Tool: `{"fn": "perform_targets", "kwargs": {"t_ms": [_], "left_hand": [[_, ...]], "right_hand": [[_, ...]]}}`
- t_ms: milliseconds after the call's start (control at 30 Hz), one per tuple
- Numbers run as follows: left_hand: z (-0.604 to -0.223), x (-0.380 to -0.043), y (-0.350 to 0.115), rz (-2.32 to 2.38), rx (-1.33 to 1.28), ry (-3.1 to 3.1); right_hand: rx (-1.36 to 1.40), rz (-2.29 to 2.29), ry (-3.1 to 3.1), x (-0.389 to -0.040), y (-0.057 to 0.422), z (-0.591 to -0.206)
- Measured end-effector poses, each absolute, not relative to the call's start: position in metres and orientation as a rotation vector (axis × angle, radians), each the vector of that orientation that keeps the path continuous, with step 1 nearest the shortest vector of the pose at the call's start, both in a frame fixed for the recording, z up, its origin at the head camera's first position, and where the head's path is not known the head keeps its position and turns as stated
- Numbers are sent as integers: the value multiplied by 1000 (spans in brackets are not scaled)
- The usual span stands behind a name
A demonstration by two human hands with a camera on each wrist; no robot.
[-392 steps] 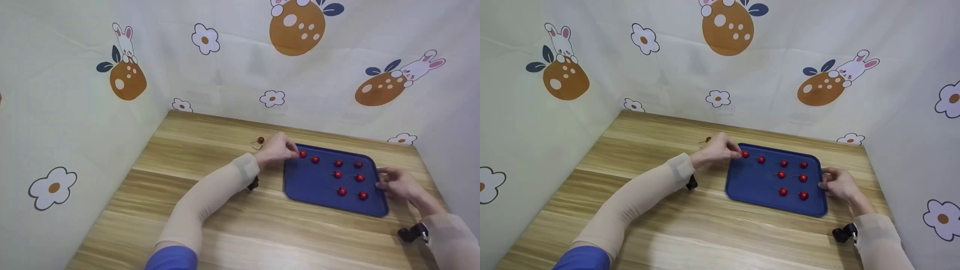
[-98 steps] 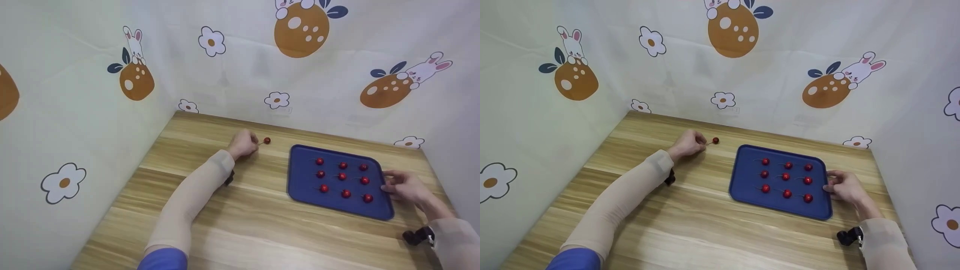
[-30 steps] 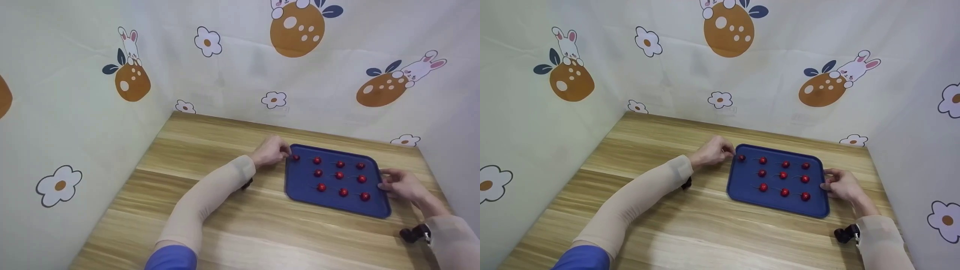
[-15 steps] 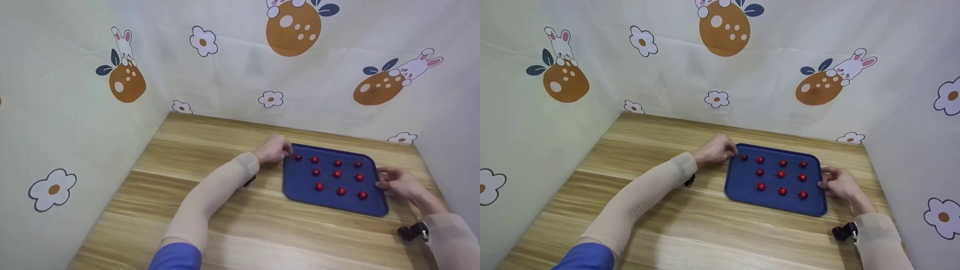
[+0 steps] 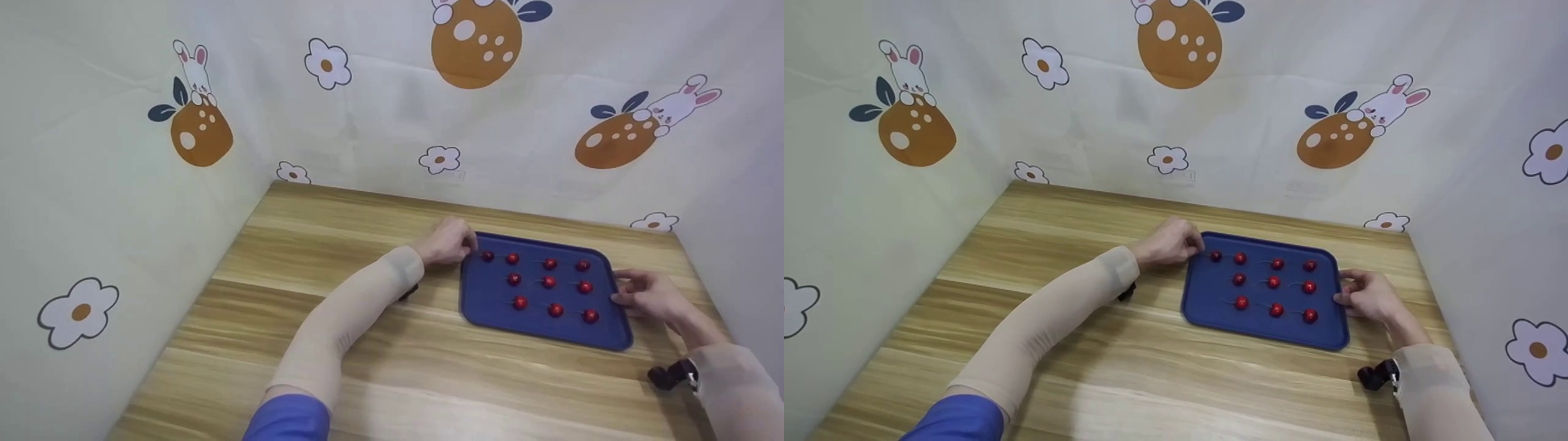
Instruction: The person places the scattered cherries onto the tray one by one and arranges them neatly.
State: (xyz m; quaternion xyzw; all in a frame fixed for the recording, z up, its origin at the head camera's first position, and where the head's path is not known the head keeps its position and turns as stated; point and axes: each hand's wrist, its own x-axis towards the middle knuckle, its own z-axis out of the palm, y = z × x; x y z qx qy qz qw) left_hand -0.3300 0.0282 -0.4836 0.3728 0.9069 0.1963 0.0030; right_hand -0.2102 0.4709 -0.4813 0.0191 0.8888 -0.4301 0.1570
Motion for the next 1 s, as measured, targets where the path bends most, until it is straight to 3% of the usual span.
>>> {"fn": "perform_targets", "kwargs": {"t_ms": [267, 600, 1000], "left_hand": [[-480, -327, 30, 615, 1051, 2811], [-482, -326, 24, 738, 1098, 2773], [-458, -323, -41, 1009, 896, 2791]], "right_hand": [[58, -1202, 2552, -211, 472, -480], [66, -1226, 2552, -212, 471, -479], [39, -1158, 2707, -201, 475, -475]]}}
